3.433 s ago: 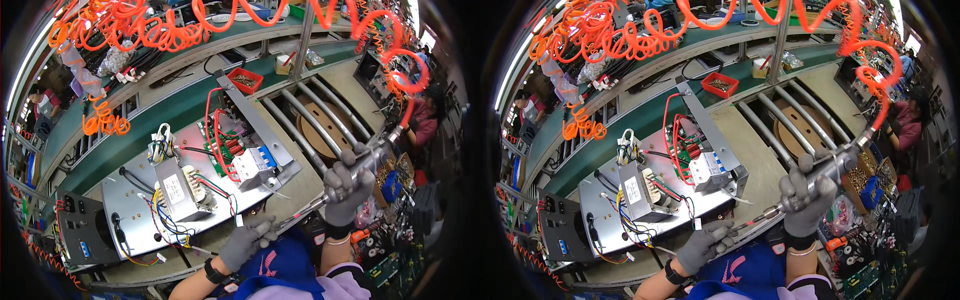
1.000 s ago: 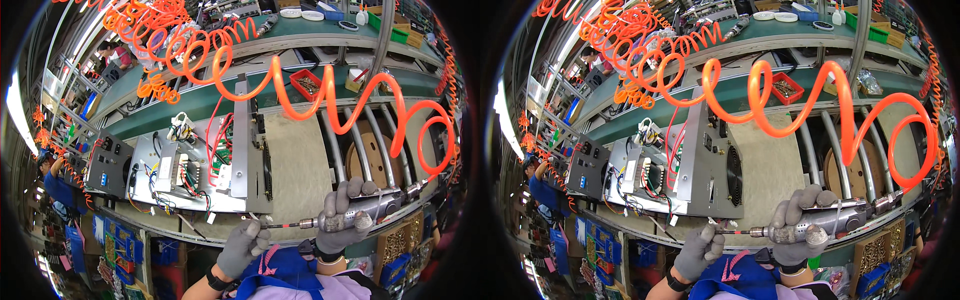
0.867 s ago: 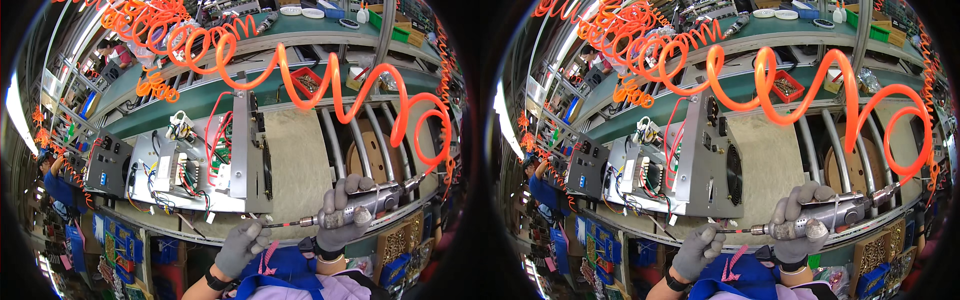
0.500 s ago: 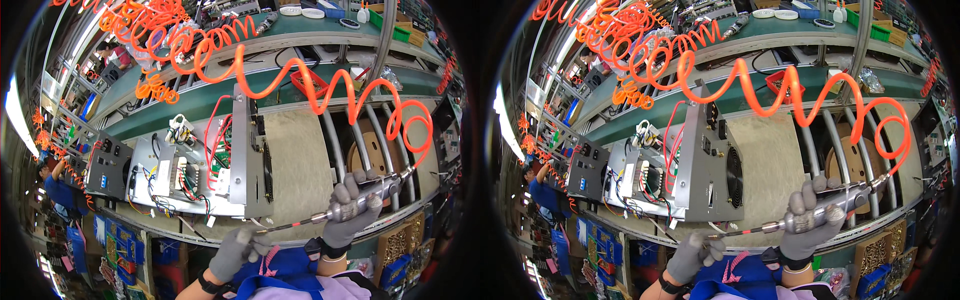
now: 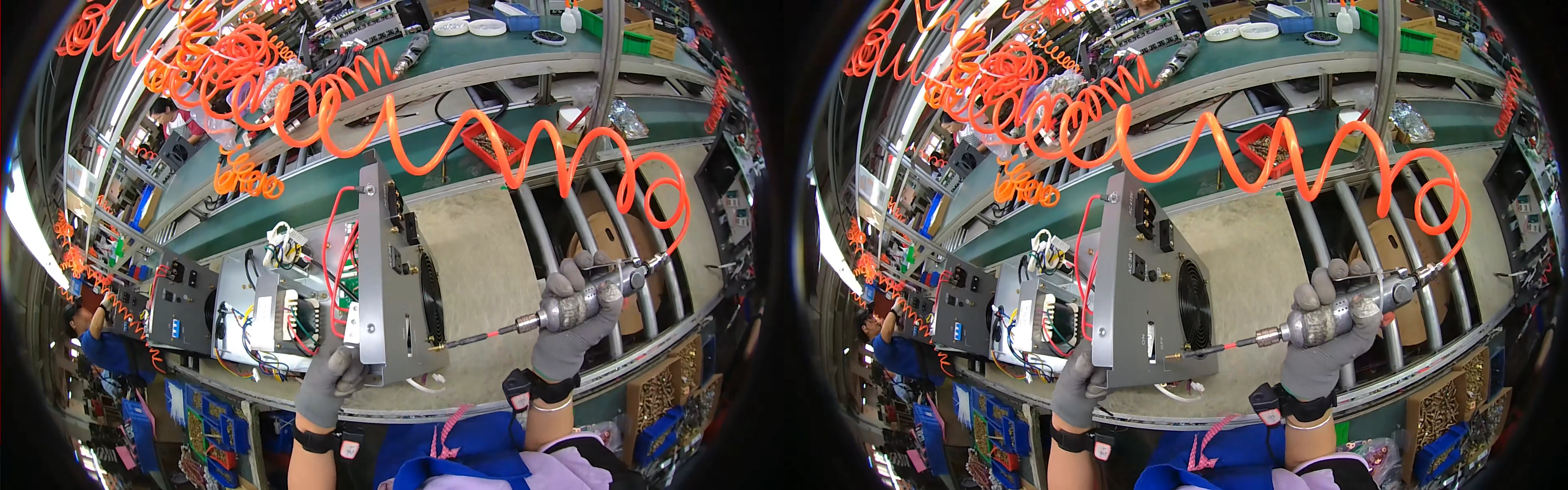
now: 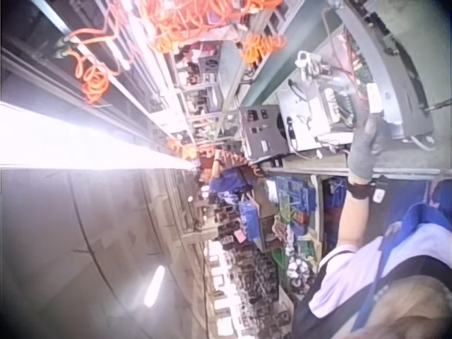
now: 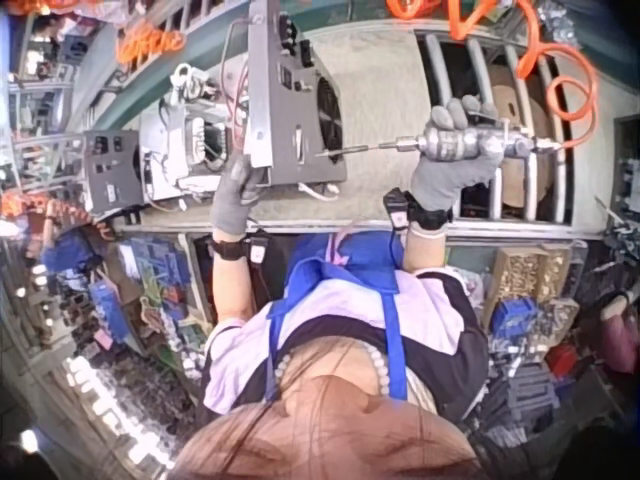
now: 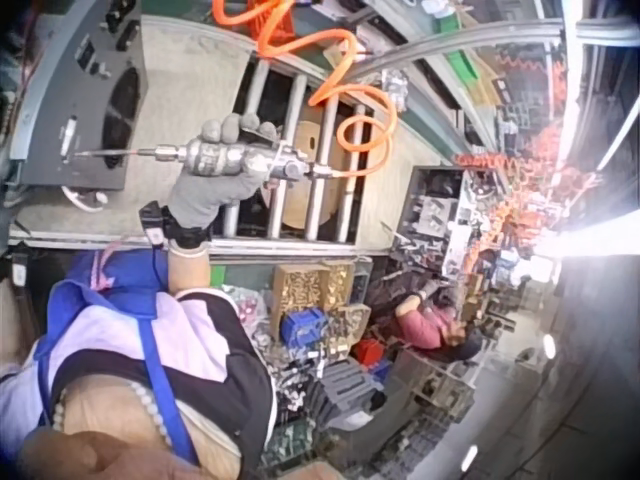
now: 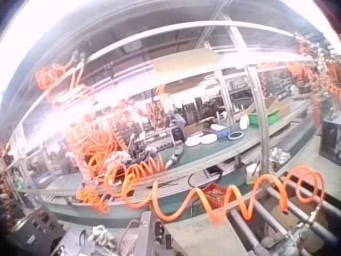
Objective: The worker is seen assembling internal components of solar power inverters, including installing circuit boards and connecting wiring using an air-powered screwdriver.
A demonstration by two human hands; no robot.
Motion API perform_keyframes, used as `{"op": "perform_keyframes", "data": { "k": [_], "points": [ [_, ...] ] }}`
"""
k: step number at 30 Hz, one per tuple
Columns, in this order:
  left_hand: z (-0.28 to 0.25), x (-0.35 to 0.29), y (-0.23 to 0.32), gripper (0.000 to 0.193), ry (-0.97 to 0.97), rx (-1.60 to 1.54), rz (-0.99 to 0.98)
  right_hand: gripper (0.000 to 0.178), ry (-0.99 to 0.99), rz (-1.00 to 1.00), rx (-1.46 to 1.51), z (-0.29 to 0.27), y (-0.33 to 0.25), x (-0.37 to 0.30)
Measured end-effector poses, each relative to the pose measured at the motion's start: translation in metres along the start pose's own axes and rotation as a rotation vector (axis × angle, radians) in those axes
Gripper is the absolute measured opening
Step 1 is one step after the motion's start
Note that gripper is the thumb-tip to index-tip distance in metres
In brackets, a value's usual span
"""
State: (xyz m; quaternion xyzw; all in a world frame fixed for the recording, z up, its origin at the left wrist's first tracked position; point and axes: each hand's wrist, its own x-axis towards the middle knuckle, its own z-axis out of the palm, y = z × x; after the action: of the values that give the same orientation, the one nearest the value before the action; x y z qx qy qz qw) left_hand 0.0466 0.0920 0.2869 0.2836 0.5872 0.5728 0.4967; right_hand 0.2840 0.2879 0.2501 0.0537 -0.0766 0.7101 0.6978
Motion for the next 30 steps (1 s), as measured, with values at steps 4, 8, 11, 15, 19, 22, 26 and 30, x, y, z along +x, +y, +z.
{"op": "perform_keyframes", "data": {
  "k": [4, 8, 11, 15, 19, 22, 26, 30],
  "points": [
    [-0.003, 0.006, -0.002, 0.051, -0.043, -0.039, 0.002, 0.039, 0.065, -0.064, -0.059, -0.003, 0.011, 0.006],
    [0.0, 0.008, -0.009, 0.078, 0.263, 0.181, 0.226, 0.037, 0.142, -0.096, -0.162, -0.006, 0.02, 0.009],
    [-0.005, 0.012, -0.007, 0.087, 0.245, 0.275, 0.258, 0.035, 0.164, -0.084, -0.144, -0.008, 0.024, 0.011],
    [-0.012, 0.025, -0.005, 0.072, 0.157, 0.463, 0.293, 0.034, 0.172, -0.09, -0.156, -0.009, 0.027, 0.015],
    [-0.009, 0.03, -0.004, 0.065, 0.198, 0.505, 0.245, 0.035, 0.172, -0.1, -0.193, -0.007, 0.028, 0.016],
    [-0.006, 0.025, 0.004, 0.068, 0.196, 0.435, 0.174, 0.036, 0.198, -0.141, -0.249, -0.005, 0.028, 0.017],
    [-0.001, 0.021, 0.013, 0.068, 0.17, 0.495, 0.206, 0.036, 0.184, -0.145, -0.249, -0.003, 0.027, 0.017],
    [0.006, 0.021, 0.013, 0.067, 0.216, 0.646, 0.19, 0.037, 0.177, -0.138, -0.203, -0.002, 0.023, 0.014]
  ]
}}
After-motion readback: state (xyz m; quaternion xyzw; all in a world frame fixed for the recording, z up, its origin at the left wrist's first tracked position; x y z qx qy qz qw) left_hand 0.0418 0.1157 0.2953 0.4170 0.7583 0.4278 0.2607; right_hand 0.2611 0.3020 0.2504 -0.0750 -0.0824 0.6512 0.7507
